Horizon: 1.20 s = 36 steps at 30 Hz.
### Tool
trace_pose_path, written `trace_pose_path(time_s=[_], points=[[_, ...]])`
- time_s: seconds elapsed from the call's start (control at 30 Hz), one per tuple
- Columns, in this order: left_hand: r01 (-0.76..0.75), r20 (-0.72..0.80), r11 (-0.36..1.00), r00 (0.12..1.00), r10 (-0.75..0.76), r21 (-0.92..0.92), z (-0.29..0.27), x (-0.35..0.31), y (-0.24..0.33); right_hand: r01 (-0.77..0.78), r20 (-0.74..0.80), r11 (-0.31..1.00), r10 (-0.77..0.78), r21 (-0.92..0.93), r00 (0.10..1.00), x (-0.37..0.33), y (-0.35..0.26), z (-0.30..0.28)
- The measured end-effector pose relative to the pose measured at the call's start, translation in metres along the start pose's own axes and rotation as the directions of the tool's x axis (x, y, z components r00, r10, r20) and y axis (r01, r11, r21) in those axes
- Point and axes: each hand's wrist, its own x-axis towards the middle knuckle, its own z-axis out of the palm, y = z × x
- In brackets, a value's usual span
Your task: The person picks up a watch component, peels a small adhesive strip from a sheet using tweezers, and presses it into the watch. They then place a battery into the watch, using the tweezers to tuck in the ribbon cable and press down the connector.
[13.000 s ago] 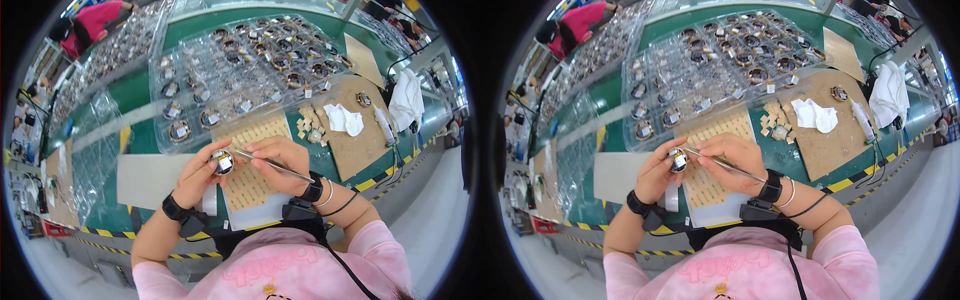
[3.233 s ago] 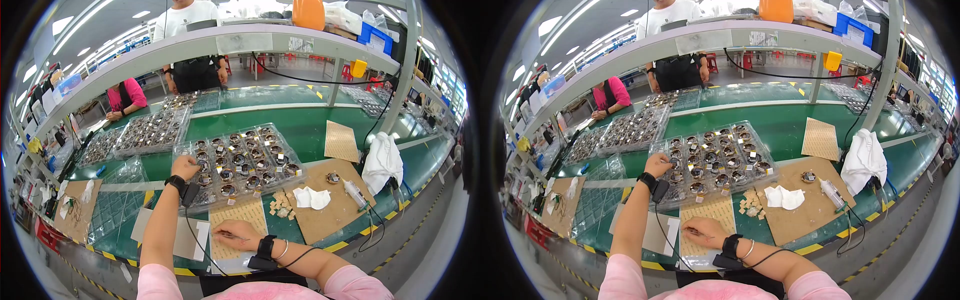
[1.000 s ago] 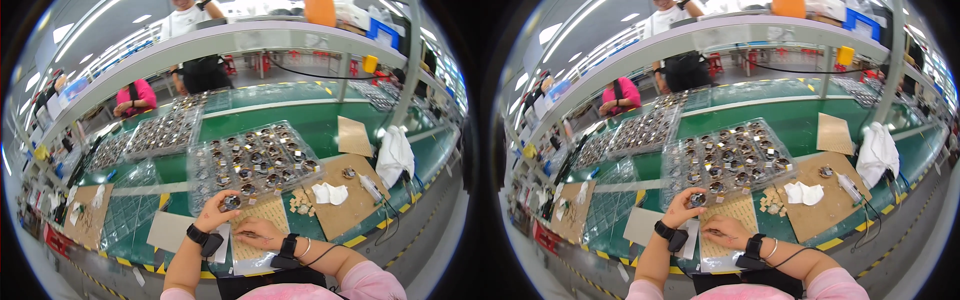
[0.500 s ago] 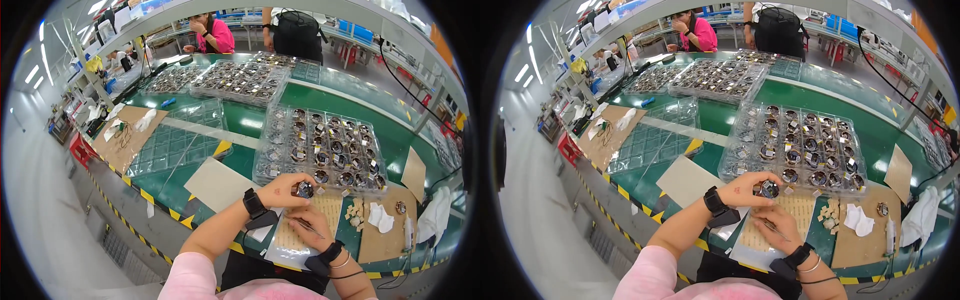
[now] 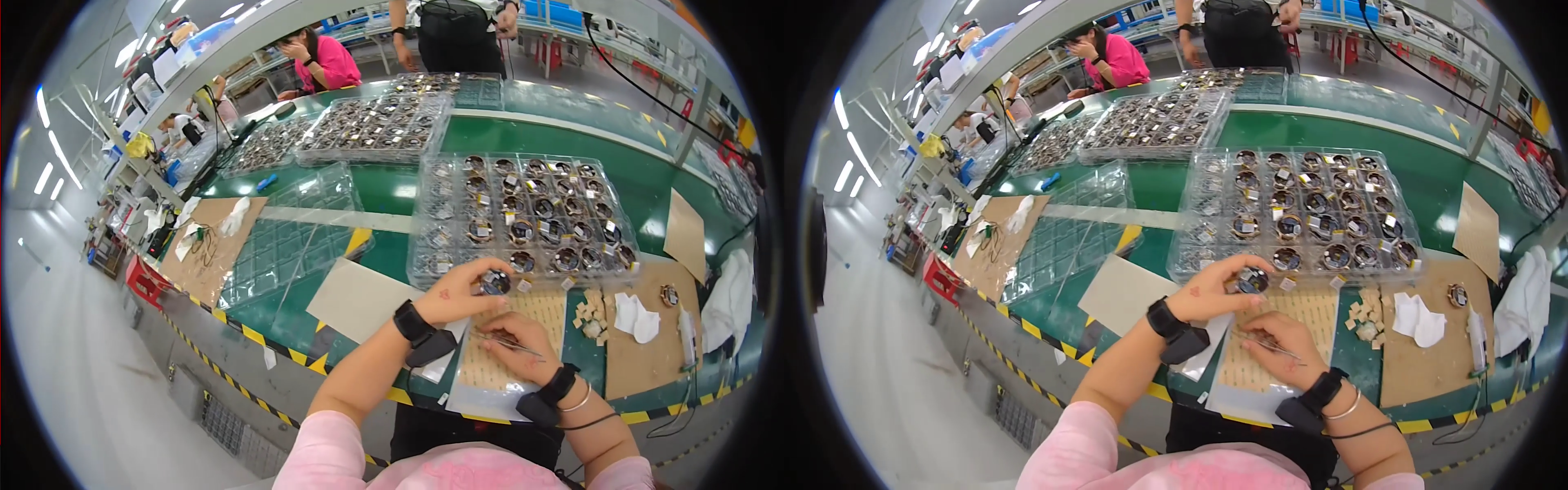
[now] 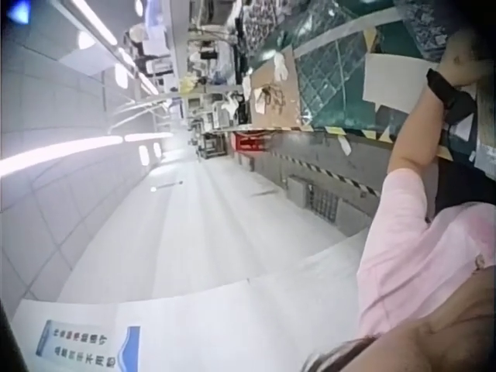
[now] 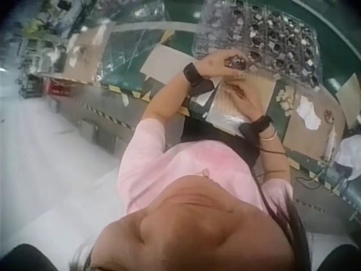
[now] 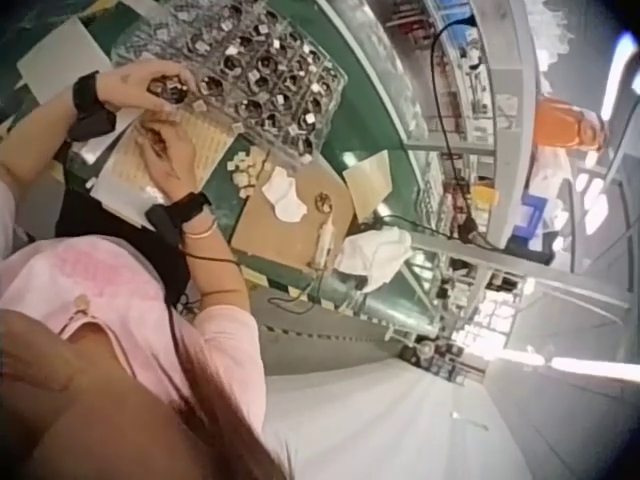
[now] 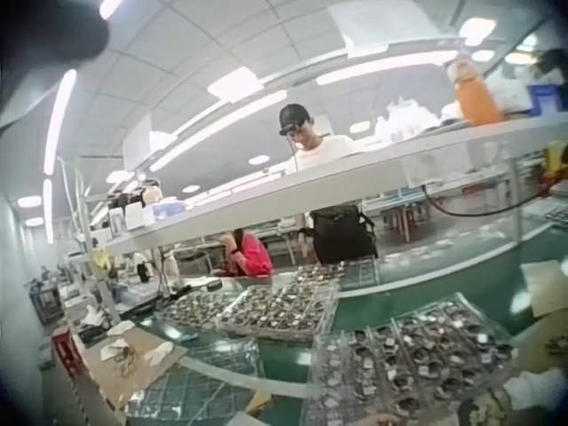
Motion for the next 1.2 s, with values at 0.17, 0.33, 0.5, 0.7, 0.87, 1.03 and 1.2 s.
trace_pose_path(time_s=[0.17, 0.33, 0.5, 0.7, 0.87, 1.03, 1.2], points=[[0.046, -0.256, 0.935, 0.956, -0.144, -0.353, -0.044, 0.013, 0.017, -0.038, -0.011, 0.999, 0.038, 0.02, 0.999, 0.01, 0.009, -0.005], [0.053, -0.546, 0.963, 0.815, -0.196, -0.266, -0.157, 0.066, 0.021, 0.04, -0.008, 0.999, -0.039, 0.014, 0.999, 0.0, 0.0, -0.008], [0.371, -0.644, 0.924, 0.685, -0.34, -0.094, -0.22, 0.073, -0.025, 0.06, -0.016, 0.998, -0.06, 0.014, 0.998, 0.001, 0.003, -0.004], [0.394, -0.578, 0.907, 0.71, -0.402, -0.146, -0.198, 0.103, -0.04, 0.084, -0.059, 0.996, -0.083, 0.014, 0.995, 0.0, 0.006, -0.007], [0.485, -0.671, 0.873, 0.633, -0.385, -0.044, -0.208, 0.122, -0.054, 0.027, 0.004, 0.999, -0.027, 0.035, 1.0, 0.005, 0.002, -0.007], [0.547, -0.667, 0.834, 0.649, -0.365, 0.076, -0.223, 0.147, -0.08, -0.068, 0.062, 0.997, 0.066, 0.039, 0.996, 0.008, -0.005, -0.008], [0.63, -0.622, 0.766, 0.652, -0.434, 0.127, -0.249, 0.159, -0.106, -0.083, 0.083, 0.994, 0.077, 0.078, 0.994, 0.01, 0.0, -0.007]])
